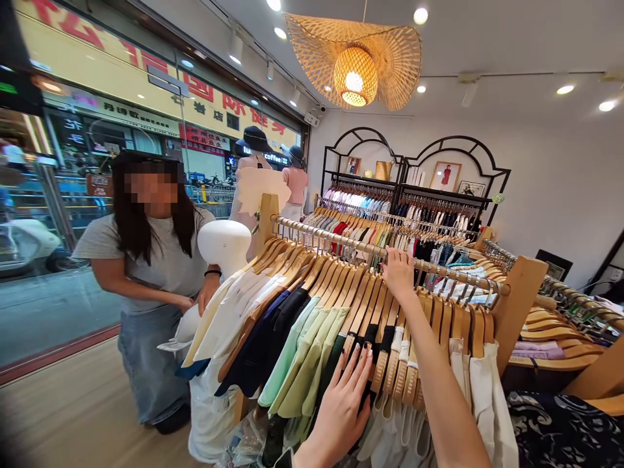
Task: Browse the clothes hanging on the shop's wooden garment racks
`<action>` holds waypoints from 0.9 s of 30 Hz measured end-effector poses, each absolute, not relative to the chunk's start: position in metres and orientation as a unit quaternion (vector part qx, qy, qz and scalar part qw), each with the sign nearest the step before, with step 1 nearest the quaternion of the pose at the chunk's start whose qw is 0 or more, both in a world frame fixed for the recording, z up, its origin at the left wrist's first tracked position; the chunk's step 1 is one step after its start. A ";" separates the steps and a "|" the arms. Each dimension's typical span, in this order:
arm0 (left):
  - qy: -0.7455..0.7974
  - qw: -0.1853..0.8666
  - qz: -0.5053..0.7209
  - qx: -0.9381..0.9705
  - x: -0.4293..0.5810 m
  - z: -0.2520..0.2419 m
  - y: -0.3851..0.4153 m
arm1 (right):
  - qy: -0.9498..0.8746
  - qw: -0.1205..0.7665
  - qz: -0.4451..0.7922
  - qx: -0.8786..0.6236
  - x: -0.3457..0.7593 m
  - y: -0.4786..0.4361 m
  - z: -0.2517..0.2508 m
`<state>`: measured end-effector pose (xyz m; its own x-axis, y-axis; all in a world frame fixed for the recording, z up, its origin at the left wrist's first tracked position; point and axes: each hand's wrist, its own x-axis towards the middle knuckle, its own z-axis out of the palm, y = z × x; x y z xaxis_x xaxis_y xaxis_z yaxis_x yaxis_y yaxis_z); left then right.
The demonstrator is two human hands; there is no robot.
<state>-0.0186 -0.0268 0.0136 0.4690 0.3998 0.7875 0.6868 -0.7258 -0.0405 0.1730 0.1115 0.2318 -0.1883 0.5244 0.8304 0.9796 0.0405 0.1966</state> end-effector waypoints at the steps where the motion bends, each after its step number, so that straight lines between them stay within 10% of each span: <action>1: -0.329 0.179 -0.404 -0.835 -0.018 0.012 -0.027 | -0.661 0.285 -0.395 -0.571 0.173 0.111 0.232; 27: -0.351 0.126 -0.339 -0.864 -0.037 0.015 -0.054 | -0.643 0.297 -0.457 -0.538 0.186 0.121 0.220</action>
<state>-0.0371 -0.0542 0.0153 0.5239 0.5214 0.6735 0.6916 -0.7220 0.0210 0.1859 0.1212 0.2202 -0.2447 0.4202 0.8738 0.9635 0.0043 0.2677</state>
